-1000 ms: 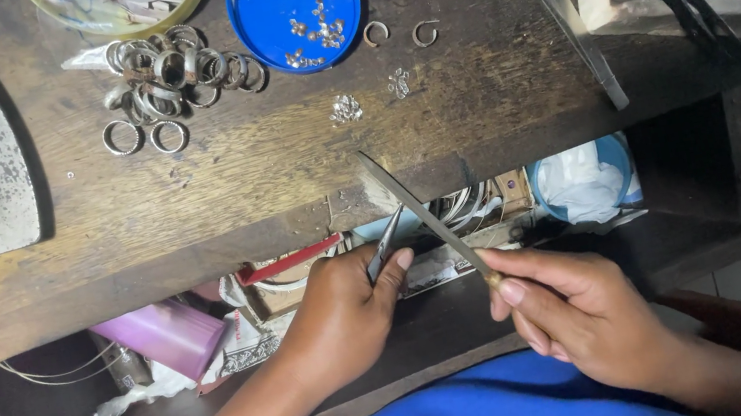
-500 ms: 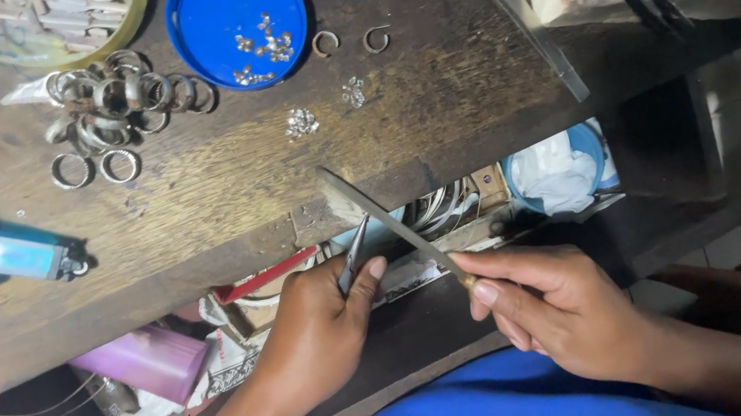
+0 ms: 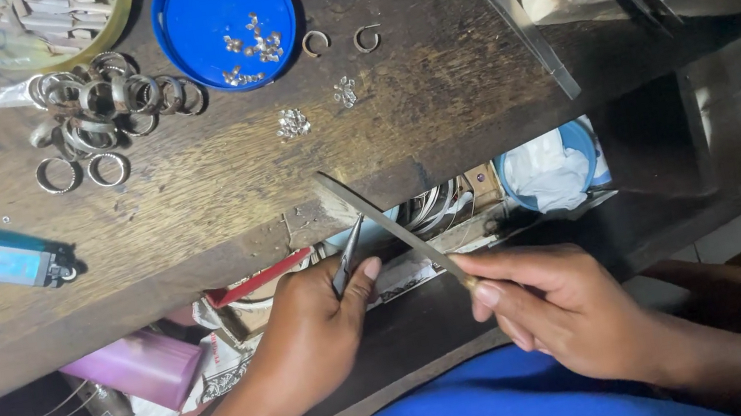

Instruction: Filing a small metal jewelry component held with pliers at a workbench

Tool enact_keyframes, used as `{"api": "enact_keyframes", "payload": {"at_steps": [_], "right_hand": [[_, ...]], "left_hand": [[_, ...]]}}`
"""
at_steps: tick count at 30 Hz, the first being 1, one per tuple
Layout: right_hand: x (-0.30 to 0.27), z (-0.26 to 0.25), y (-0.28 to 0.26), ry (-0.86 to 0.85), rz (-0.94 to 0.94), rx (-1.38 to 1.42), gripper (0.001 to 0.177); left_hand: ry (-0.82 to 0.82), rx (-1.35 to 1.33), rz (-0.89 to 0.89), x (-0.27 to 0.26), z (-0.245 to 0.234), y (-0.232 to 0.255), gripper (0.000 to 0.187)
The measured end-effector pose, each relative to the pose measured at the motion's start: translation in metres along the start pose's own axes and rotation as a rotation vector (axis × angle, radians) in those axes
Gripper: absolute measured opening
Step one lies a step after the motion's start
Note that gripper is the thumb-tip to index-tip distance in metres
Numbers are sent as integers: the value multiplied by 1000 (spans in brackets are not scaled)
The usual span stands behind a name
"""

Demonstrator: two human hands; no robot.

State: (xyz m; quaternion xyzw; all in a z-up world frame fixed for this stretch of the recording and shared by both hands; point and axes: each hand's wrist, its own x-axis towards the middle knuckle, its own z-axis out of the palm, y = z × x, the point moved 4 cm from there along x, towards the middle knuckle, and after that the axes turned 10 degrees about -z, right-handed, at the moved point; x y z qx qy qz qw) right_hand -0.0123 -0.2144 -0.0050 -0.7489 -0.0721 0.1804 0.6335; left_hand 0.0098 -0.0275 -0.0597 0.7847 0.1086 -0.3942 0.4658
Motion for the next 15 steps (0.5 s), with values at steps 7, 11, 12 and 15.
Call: {"api": "enact_keyframes", "payload": {"at_steps": [7, 11, 12, 15], "right_hand": [[13, 4, 5, 18, -58, -36, 31], [19, 6, 4, 0, -50, -28, 32], [17, 6, 3, 0, -48, -23, 33], [-3, -3, 3, 17, -1, -72, 33]], "left_hand": [[19, 34, 24, 1, -1, 1, 36], [21, 40, 23, 0, 0, -1, 38], [25, 40, 31, 1, 0, -2, 39], [15, 15, 31, 1, -1, -2, 40]]}}
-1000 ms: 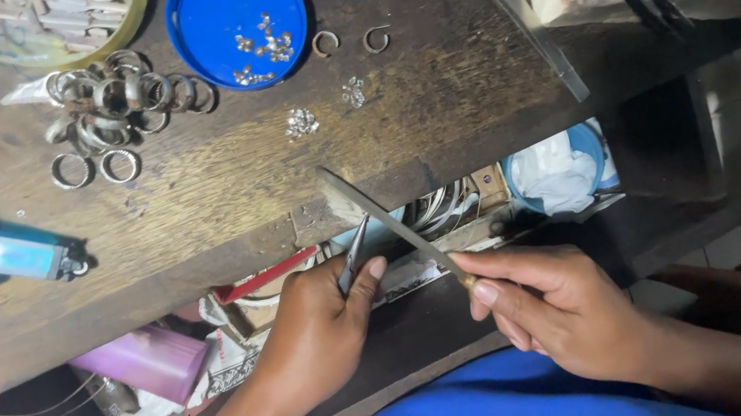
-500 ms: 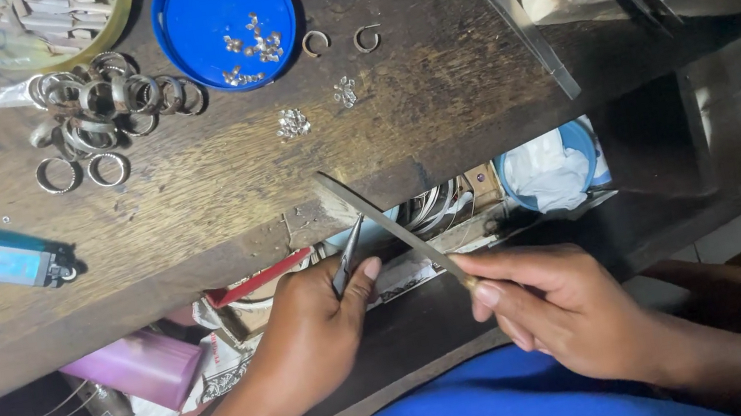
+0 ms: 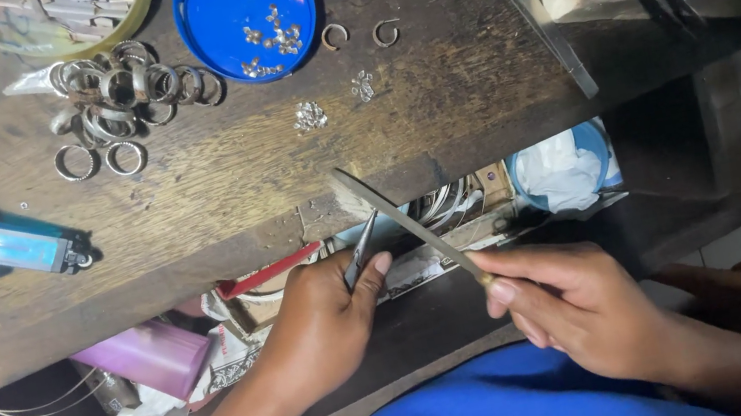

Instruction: Filing a small metal jewelry component held with pliers at a workbench

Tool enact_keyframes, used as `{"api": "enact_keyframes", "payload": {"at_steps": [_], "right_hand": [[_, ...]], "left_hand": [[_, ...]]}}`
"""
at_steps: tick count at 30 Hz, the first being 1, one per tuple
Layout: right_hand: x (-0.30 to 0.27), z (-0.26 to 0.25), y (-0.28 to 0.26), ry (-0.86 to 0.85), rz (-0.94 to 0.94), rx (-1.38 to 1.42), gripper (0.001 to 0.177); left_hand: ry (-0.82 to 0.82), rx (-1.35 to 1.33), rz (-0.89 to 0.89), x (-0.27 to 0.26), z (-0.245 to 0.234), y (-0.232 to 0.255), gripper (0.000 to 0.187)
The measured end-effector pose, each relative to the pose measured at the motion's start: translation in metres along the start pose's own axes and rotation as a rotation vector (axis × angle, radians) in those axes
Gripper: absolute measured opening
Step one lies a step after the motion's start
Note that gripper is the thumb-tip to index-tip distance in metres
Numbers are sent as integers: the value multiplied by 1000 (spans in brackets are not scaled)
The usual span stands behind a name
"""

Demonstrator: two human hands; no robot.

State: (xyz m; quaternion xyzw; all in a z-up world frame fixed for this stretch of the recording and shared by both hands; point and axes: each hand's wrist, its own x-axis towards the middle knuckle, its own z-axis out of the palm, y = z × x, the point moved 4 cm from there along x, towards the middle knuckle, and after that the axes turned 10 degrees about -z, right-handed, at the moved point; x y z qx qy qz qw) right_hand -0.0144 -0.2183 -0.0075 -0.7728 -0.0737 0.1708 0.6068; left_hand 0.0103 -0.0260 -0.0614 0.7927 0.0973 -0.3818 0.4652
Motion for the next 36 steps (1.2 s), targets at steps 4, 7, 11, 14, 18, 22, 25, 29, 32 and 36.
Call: {"api": "enact_keyframes", "payload": {"at_steps": [4, 7, 11, 14, 18, 22, 25, 29, 32, 36], "right_hand": [[3, 3, 2, 4, 31, -22, 33], [28, 8, -10, -6, -77, -86, 31], [48, 3, -32, -3, -160, -109, 31], [48, 1, -31, 20, -210, -38, 35], [48, 7, -26, -82, -311, 89, 47], [47, 13, -30, -133, -352, 98, 47], [44, 15, -24, -115, -324, 132, 46], [43, 15, -23, -74, -378, 80, 46], [41, 15, -20, -64, -369, 101, 47], [42, 15, -19, -62, -356, 89, 48]], "left_hand": [[4, 11, 24, 2, 0, -1, 39], [13, 11, 73, 0, -3, 5, 37], [-78, 91, 72, -6, -10, 10, 37], [-127, 158, 230, -12, -12, 16, 33], [-193, 171, 402, -20, -15, 25, 29], [-220, 160, 454, -25, -15, 28, 28], [-258, 150, 476, -27, -14, 29, 28], [-267, 141, 523, -31, -17, 35, 28], [-255, 154, 539, -32, -18, 36, 30], [-250, 206, 529, -32, -18, 35, 30]]}}
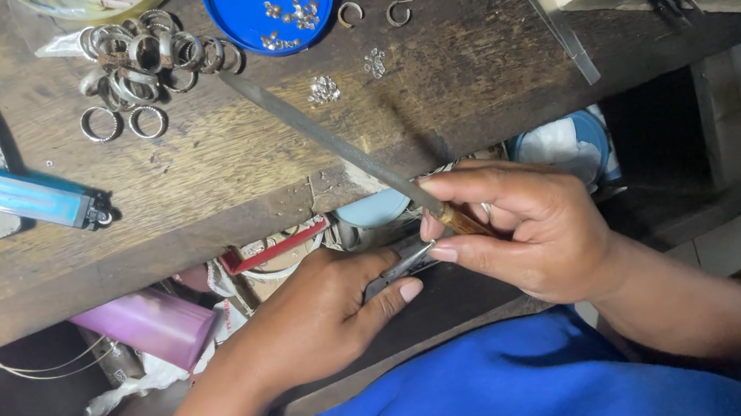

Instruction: Filing a small metal jewelry component held with pliers at a workbench

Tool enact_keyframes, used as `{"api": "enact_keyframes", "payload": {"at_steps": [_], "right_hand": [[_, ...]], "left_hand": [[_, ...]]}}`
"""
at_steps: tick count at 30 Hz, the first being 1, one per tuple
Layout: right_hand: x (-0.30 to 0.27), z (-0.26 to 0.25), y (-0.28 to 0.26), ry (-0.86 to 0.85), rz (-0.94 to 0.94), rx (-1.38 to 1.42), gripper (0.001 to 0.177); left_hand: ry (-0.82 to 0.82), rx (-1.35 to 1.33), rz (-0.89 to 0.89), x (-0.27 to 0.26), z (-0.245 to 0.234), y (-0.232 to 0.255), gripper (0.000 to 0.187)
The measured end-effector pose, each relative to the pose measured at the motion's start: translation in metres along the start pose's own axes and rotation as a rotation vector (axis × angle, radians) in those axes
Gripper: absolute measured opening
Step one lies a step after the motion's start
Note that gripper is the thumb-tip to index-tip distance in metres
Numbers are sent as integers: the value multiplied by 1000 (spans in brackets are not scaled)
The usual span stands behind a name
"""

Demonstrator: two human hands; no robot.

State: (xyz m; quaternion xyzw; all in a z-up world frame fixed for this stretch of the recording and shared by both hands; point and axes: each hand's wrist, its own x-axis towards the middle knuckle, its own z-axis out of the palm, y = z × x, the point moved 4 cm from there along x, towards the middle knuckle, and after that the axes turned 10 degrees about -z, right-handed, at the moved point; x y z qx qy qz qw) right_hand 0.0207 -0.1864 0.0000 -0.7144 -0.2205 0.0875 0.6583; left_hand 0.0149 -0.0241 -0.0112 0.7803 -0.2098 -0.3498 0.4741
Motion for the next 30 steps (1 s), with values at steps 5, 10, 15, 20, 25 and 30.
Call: {"api": "enact_keyframes", "payload": {"at_steps": [5, 10, 15, 20, 25, 30], "right_hand": [[0, 0, 2, -13, 13, 17, 48], [2, 0, 2, -13, 4, 6, 48], [4, 0, 3, -7, 20, -12, 47], [4, -8, -1, 101, 136, -76, 43], [-24, -16, 4, 103, 367, -19, 38], [-63, -19, 15, 225, 445, 345, 33]], "left_hand": [[-2, 5, -22, 0, 1, -1, 29], [-7, 3, -67, 1, 0, -2, 29], [22, 11, -86, 3, 3, -8, 30], [190, 30, -237, 8, 3, -28, 32], [235, 17, -520, 12, 1, -46, 42], [312, 3, -314, 15, 5, -48, 35]]}}
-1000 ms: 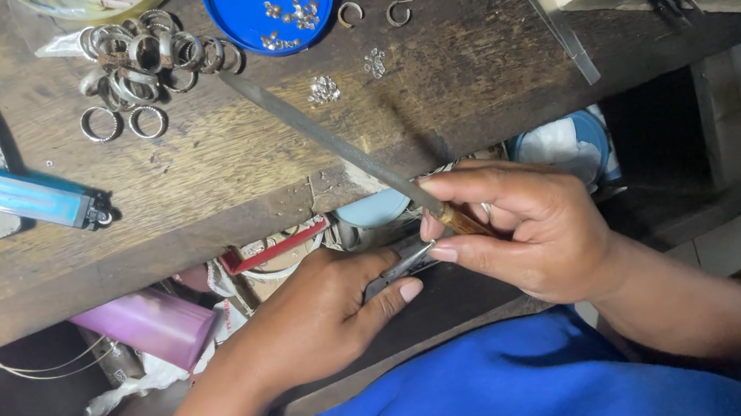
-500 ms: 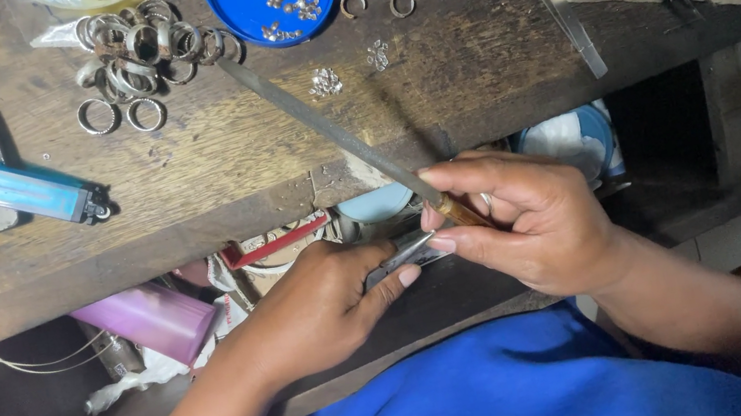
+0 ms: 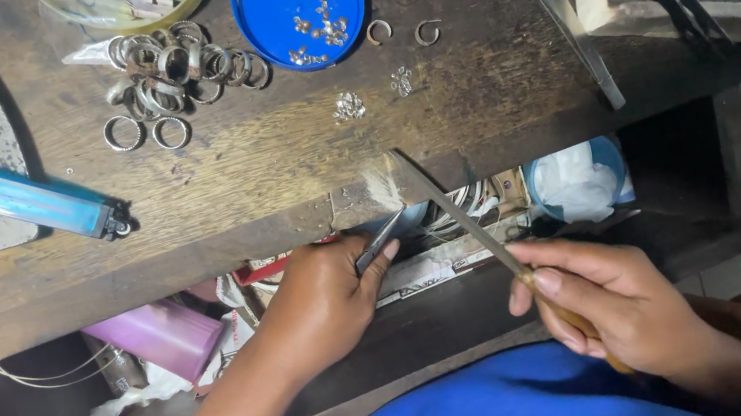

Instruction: Filing a small metal jewelry component held with pliers at a workbench

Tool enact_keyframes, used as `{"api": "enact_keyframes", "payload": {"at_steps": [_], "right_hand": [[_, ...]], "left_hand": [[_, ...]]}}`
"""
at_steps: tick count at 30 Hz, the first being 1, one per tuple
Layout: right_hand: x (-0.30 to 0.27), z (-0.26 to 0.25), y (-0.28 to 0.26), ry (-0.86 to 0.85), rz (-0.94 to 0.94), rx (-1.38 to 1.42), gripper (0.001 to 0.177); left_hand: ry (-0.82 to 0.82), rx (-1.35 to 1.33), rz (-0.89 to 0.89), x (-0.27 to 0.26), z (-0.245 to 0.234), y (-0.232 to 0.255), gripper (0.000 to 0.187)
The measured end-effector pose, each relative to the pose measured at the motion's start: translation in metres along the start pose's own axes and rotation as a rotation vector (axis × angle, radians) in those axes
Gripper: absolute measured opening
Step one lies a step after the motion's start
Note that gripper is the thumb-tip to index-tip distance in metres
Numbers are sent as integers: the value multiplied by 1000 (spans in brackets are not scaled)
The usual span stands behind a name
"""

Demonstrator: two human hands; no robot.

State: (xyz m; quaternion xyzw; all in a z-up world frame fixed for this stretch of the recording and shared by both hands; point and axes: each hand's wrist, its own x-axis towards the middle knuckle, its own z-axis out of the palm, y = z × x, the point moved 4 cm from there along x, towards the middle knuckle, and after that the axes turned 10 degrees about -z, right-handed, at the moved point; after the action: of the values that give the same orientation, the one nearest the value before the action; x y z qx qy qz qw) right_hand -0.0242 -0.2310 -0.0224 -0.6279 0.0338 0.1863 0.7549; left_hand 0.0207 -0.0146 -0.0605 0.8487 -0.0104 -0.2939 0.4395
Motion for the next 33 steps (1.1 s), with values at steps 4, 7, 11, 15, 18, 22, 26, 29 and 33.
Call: {"api": "enact_keyframes", "payload": {"at_steps": [4, 7, 11, 15, 18, 22, 26, 29, 33], "right_hand": [[-1, 0, -1, -43, 32, -46, 34], [7, 7, 2, -70, 31, -55, 33], [22, 18, -3, -104, -58, -294, 32], [19, 13, -7, -133, -96, -357, 33], [5, -3, -3, -112, -61, -403, 33], [16, 2, -2, -123, -58, -400, 33], [33, 17, -6, -149, -178, -370, 31], [27, 12, -6, -150, -178, -393, 31], [7, -6, -7, -121, -86, -466, 33]], "left_hand": [[-34, 13, -48, 1, 0, 0, 38], [-25, 26, -39, 3, 1, -2, 37], [-56, 22, -57, 2, 1, -2, 31], [-71, 44, -86, 4, 1, -2, 32], [-58, 51, -58, 5, 2, -6, 29], [-45, 52, -42, 5, 2, -6, 30], [-58, 31, -58, 3, 1, -1, 31], [-65, 35, -75, 4, 0, -3, 30], [-99, 64, -98, 5, 2, -5, 30]]}}
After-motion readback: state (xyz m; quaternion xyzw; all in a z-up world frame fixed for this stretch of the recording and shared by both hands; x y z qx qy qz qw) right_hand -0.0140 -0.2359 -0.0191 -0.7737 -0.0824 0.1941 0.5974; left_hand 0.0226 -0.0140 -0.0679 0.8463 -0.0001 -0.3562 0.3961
